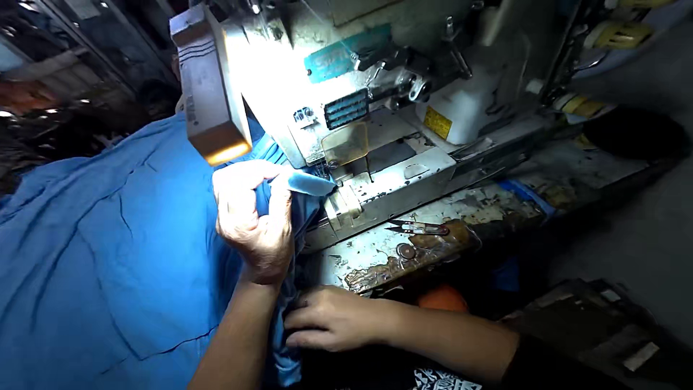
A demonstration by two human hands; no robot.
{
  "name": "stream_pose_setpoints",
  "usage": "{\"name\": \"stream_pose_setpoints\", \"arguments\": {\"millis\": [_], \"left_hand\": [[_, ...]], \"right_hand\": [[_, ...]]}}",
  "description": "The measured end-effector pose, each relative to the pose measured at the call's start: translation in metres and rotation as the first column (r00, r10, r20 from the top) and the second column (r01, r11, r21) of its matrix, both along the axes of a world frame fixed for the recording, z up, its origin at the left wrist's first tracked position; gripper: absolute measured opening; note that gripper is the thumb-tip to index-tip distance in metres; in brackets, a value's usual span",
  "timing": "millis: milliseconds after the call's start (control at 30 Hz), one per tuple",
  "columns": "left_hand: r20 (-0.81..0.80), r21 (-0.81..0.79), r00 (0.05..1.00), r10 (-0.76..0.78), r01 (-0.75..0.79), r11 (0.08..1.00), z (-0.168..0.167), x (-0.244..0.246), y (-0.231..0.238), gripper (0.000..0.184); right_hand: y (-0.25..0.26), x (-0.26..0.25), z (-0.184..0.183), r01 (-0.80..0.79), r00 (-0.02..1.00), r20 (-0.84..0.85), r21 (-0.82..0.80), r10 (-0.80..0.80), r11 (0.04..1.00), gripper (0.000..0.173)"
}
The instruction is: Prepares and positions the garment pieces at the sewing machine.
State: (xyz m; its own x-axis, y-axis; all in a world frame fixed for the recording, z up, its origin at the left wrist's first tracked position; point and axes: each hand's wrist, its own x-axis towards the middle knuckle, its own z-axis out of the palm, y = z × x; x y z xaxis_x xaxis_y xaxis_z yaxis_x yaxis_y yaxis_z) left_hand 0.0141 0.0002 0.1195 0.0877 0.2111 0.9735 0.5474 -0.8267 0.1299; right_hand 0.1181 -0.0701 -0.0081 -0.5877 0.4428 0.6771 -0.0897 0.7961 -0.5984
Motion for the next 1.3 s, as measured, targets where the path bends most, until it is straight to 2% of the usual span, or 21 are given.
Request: {"name": "stream_pose_setpoints", "arguments": {"millis": [33, 100, 167, 200, 267, 333, 400, 467, 567, 633, 667, 700, 733, 800, 833, 900, 933, 1033, 1233, 1300], "left_hand": [[0.012, 0.031, 1.000, -0.003, 0.002, 1.000, 0.001, 0.001, -0.003, 0.010], [0.006, 0.055, 0.999, -0.036, 0.035, 0.998, -0.004, 0.001, -0.005, 0.008], [0.006, 0.061, 0.997, -0.078, 0.077, 0.995, -0.013, 0.001, -0.006, 0.008], [-0.008, 0.063, 0.996, -0.084, 0.084, 0.994, -0.016, 0.001, -0.007, 0.008], [-0.073, 0.075, 0.996, -0.045, 0.050, 0.996, -0.020, 0.000, -0.010, 0.010], [-0.142, 0.094, 0.990, 0.004, 0.010, 0.995, -0.021, -0.003, -0.016, 0.014], [-0.211, 0.111, 0.977, -0.012, 0.036, 0.993, -0.026, -0.007, -0.024, 0.014], [-0.288, 0.108, 0.957, -0.045, 0.080, 0.991, -0.036, -0.012, -0.034, 0.011], [-0.365, 0.061, 0.928, -0.074, 0.104, 0.993, -0.045, -0.020, -0.048, 0.008], [-0.378, -0.020, 0.922, -0.088, 0.087, 0.996, -0.028, -0.018, -0.061, 0.011], [-0.433, -0.059, 0.898, -0.079, 0.060, 0.996, -0.012, -0.014, -0.067, 0.014], [-0.539, -0.094, 0.840, -0.070, 0.022, 0.995, 0.002, -0.009, -0.071, 0.016], [-0.689, -0.122, 0.722, -0.065, -0.028, 0.992, 0.014, -0.004, -0.070, 0.018], [-0.909, -0.197, 0.396, -0.130, -0.134, 0.971, 0.023, 0.005, -0.056, 0.011], [-0.938, -0.238, 0.298, -0.177, -0.182, 0.954, 0.023, 0.006, -0.050, 0.006], [-0.954, -0.261, 0.208, -0.214, -0.235, 0.936, 0.031, 0.004, -0.045, 0.012], [-0.954, -0.263, 0.209, -0.216, -0.231, 0.937, 0.036, 0.000, -0.043, 0.014], [-0.940, -0.238, 0.293, -0.174, -0.198, 0.951, 0.039, -0.019, -0.019, 0.015], [-0.940, -0.200, 0.316, -0.124, -0.220, 0.955, 0.050, -0.030, 0.006, 0.022], [-0.931, -0.180, 0.351, -0.097, -0.212, 0.960, 0.053, -0.032, 0.010, 0.025]], "right_hand": [[0.001, 0.011, 0.004, 0.060, 0.991, -0.120, -0.045, -0.065, 0.997, 0.021], [0.015, 0.044, 0.018, 0.309, 0.888, -0.299, -0.172, -0.348, 0.935, 0.018], [0.037, 0.071, 0.035, 0.515, 0.750, -0.353, -0.219, -0.560, 0.828, 0.014], [0.047, 0.079, 0.044, 0.553, 0.723, -0.363, -0.206, -0.587, 0.808, 0.014], [0.063, 0.085, 0.061, 0.546, 0.762, -0.340, -0.119, -0.551, 0.829, 0.017], [0.071, 0.085, 0.073, 0.467, 0.849, -0.255, -0.048, -0.463, 0.883, 0.019], [0.064, 0.086, 0.078, 0.354, 0.920, -0.172, -0.026, -0.353, 0.935, 0.013], [0.043, 0.088, 0.072, 0.270, 0.949, -0.159, -0.047, -0.274, 0.962, 0.010], [0.006, 0.092, 0.050, 0.201, 0.958, -0.187, -0.111, -0.219, 0.973, 0.022], [-0.006, 0.094, 0.039, 0.231, 0.952, -0.180, -0.111, -0.248, 0.967, 0.025], [-0.009, 0.094, 0.037, 0.243, 0.950, -0.174, -0.109, -0.259, 0.964, 0.025], [-0.010, 0.095, 0.037, 0.250, 0.950, -0.166, -0.111, -0.266, 0.962, 0.026], [-0.010, 0.094, 0.036, 0.256, 0.951, -0.153, -0.109, -0.270, 0.961, 0.023], [-0.007, 0.091, 0.032, 0.281, 0.945, -0.136, -0.124, -0.297, 0.952, 0.018], [-0.003, 0.090, 0.028, 0.298, 0.943, -0.113, -0.138, -0.314, 0.944, 0.018], [0.007, 0.088, 0.016, 0.311, 0.937, -0.102, -0.182, -0.333, 0.933, 0.018], [0.009, 0.086, 0.010, 0.308, 0.932, -0.132, -0.205, -0.338, 0.929, 0.017], [0.012, 0.081, 0.001, 0.324, 0.904, -0.193, -0.270, -0.380, 0.907, 0.016], [0.040, 0.078, -0.001, 0.315, 0.916, -0.150, -0.300, -0.371, 0.900, 0.017], [0.048, 0.077, 0.000, 0.330, 0.910, -0.153, -0.296, -0.386, 0.896, 0.015]]}}
